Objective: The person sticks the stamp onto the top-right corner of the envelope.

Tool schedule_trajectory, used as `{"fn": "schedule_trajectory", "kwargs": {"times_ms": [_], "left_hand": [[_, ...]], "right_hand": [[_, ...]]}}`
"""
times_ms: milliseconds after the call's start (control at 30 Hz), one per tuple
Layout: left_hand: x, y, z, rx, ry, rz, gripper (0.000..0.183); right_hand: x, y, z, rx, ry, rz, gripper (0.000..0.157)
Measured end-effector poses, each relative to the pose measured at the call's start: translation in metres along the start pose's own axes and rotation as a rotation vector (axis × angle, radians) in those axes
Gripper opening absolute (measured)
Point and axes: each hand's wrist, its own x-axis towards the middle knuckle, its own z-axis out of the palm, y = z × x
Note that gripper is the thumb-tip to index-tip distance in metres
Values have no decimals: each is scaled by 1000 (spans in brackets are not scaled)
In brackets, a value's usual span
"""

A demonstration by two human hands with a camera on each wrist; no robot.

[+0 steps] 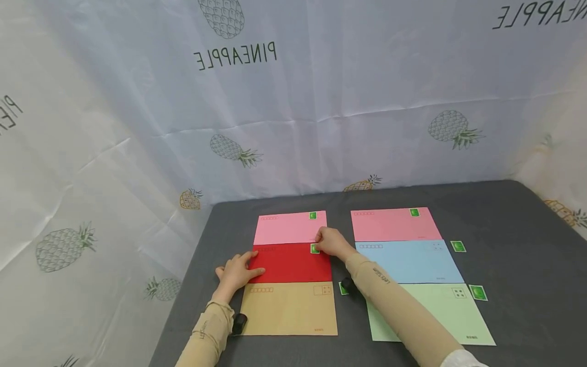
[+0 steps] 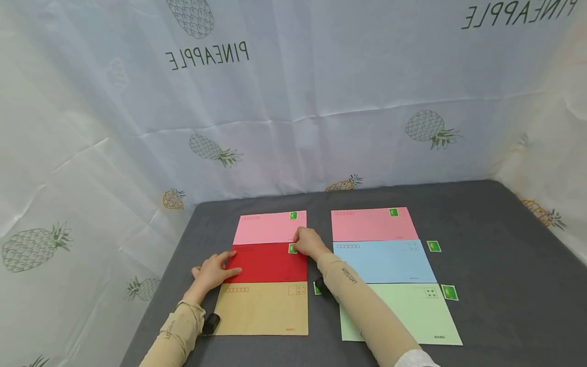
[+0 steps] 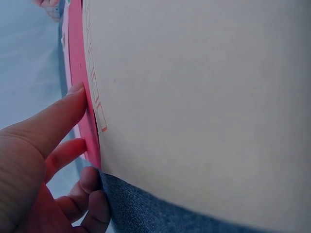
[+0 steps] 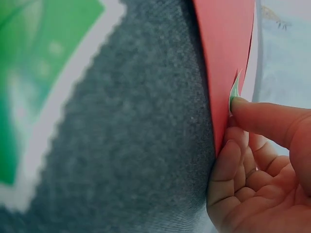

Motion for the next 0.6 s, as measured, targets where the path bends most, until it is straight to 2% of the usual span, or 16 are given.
{"fn": "schedule_trajectory", "kwargs": {"times_ms": [267, 600], "left_hand": [[0, 0, 0, -1, 6, -10, 63], [1, 2, 0, -5, 3, -8, 63]], "right_hand": [[-3, -3, 0, -77, -26, -35, 11], [-3, 1, 0, -86, -26, -38, 7]]}}
